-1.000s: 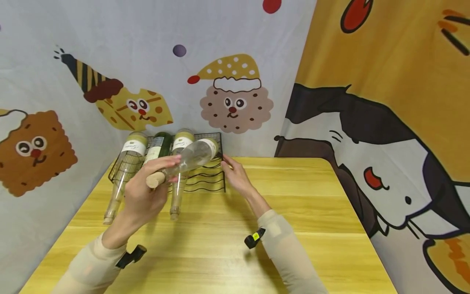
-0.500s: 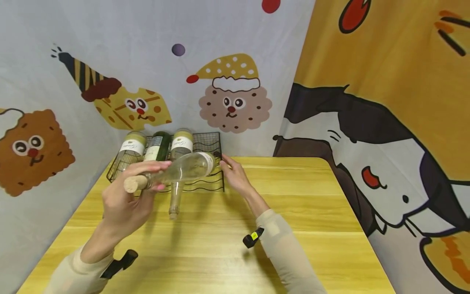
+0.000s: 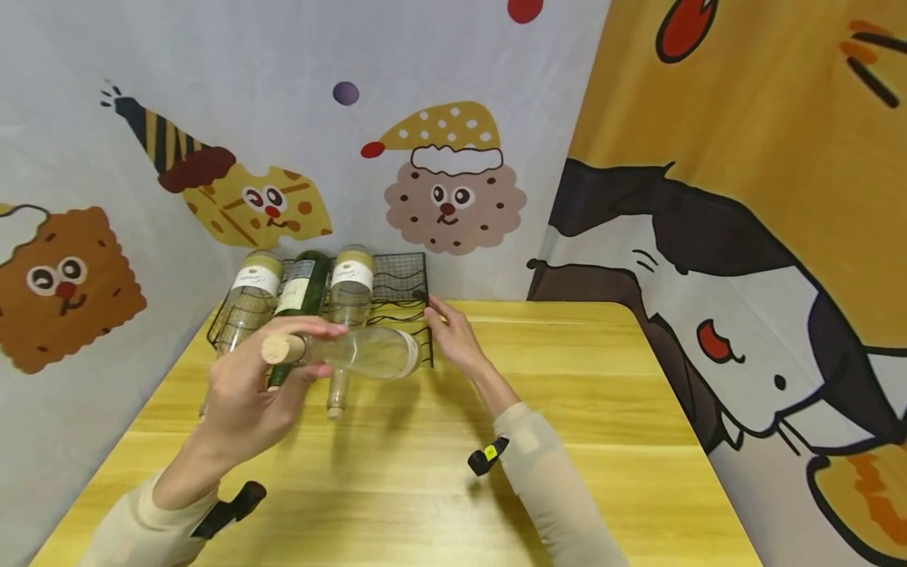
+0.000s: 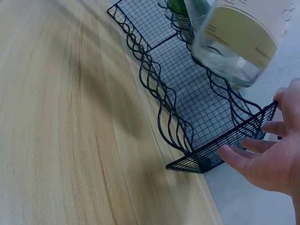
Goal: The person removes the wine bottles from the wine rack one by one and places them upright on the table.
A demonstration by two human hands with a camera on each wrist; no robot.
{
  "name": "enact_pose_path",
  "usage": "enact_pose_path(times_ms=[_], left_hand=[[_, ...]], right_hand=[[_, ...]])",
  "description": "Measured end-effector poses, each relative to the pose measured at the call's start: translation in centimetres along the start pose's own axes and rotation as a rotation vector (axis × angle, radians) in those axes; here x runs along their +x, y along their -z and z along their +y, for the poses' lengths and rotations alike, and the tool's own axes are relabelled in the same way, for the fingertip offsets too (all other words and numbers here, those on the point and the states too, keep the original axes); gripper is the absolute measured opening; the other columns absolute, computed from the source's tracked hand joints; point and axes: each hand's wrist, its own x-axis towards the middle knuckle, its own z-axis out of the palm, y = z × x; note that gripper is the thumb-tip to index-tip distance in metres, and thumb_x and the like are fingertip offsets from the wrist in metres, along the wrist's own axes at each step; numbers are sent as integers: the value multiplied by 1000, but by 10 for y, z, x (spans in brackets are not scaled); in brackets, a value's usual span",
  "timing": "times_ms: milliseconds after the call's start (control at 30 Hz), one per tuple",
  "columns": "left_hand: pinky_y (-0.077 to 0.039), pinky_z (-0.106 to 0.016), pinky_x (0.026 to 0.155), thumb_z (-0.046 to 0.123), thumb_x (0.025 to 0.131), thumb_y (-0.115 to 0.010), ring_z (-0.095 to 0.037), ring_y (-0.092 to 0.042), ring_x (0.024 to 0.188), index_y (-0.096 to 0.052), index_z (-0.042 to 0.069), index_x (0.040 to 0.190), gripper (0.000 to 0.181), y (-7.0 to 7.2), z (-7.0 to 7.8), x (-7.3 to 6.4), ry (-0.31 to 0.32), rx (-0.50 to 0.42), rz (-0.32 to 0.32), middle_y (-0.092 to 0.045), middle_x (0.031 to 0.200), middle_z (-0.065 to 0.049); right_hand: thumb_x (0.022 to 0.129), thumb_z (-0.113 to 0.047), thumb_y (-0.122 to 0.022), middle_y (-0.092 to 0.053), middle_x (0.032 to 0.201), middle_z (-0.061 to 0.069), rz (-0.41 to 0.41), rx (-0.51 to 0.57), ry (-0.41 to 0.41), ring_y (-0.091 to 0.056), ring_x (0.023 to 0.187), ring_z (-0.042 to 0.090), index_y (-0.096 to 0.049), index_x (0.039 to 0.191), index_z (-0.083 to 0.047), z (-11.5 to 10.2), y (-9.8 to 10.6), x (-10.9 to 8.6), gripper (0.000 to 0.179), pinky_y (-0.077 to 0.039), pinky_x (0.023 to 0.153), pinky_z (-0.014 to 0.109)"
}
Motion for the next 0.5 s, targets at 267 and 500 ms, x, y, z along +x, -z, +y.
enact_pose_path(times_ms=[267,500], left_hand=[[-67,-17,93,24,116,-64,-25,-79,93,-70,-13,122,38,-7,2,-4,40,-74,-65,-79,115,-19],[-69,-21,89,24,114,-67,-26,-80,95,-69,-10,122,35,-12,-2,-11,91,-133,-136,-79,115,-18]], right_hand=[[124,-38,-47,-32,186,15,4,-4,-3,-42,167,43,-36,178,-13,-2,0,1,61,-52,129,60],[124,-37,-46,-31,187,15,8,14,8,-40,169,43,-34,178,-11,2,-2,0,61,-49,130,65]])
